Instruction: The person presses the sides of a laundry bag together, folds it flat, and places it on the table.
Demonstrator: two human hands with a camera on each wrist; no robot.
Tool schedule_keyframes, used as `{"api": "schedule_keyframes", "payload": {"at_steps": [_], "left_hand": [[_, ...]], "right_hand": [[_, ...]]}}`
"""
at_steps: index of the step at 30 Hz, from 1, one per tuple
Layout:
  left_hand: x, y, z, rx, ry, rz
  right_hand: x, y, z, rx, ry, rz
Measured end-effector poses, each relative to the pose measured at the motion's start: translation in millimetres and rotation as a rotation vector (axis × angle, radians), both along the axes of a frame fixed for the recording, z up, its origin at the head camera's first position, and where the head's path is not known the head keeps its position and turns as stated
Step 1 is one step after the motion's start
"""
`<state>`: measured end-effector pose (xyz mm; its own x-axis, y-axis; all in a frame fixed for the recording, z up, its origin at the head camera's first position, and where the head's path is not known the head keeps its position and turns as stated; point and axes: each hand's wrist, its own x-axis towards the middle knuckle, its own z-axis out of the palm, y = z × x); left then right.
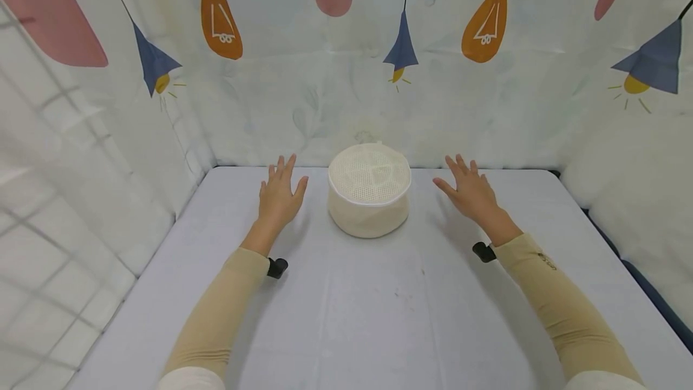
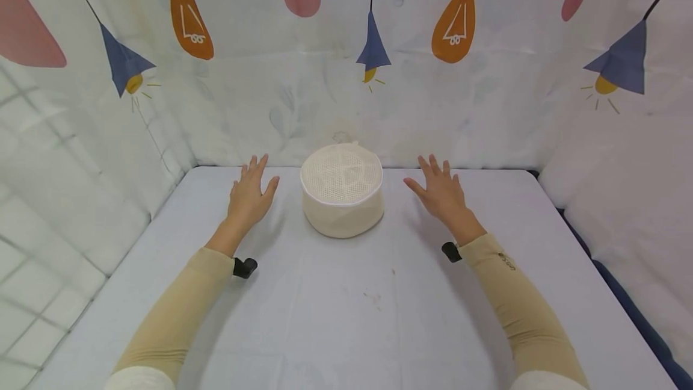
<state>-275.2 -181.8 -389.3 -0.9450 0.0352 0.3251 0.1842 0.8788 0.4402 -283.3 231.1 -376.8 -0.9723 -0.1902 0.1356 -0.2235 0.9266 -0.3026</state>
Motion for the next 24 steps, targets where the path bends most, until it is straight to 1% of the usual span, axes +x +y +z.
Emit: {"api": "schedule_keyframes", "payload": {"at_steps": [5,11,14,20,24], "left_hand": [[1.3,3,0.9,0.040,0.032,-0.011],[3.6,6,2.2,0.073,0.043,-0.026],[4.2,8,3.2,0.091,0.053,-0.045],[5.0,13,5.4,0.122,0.079,-0.077],[4.8,17,5.9,0.120,0.090,-0.075]], "right_hand": [[3.7,-4,2.7,-0.029,0.004,0.009],[7.1,-9,7.6,-0.067,0.004,0.012],[7.8,-12,9.6,-0.095,0.006,0.014],[7.9,-19,12.3,-0.158,0.047,0.023],[7.9,-23,13.0,-0.186,0.089,0.031]]}}
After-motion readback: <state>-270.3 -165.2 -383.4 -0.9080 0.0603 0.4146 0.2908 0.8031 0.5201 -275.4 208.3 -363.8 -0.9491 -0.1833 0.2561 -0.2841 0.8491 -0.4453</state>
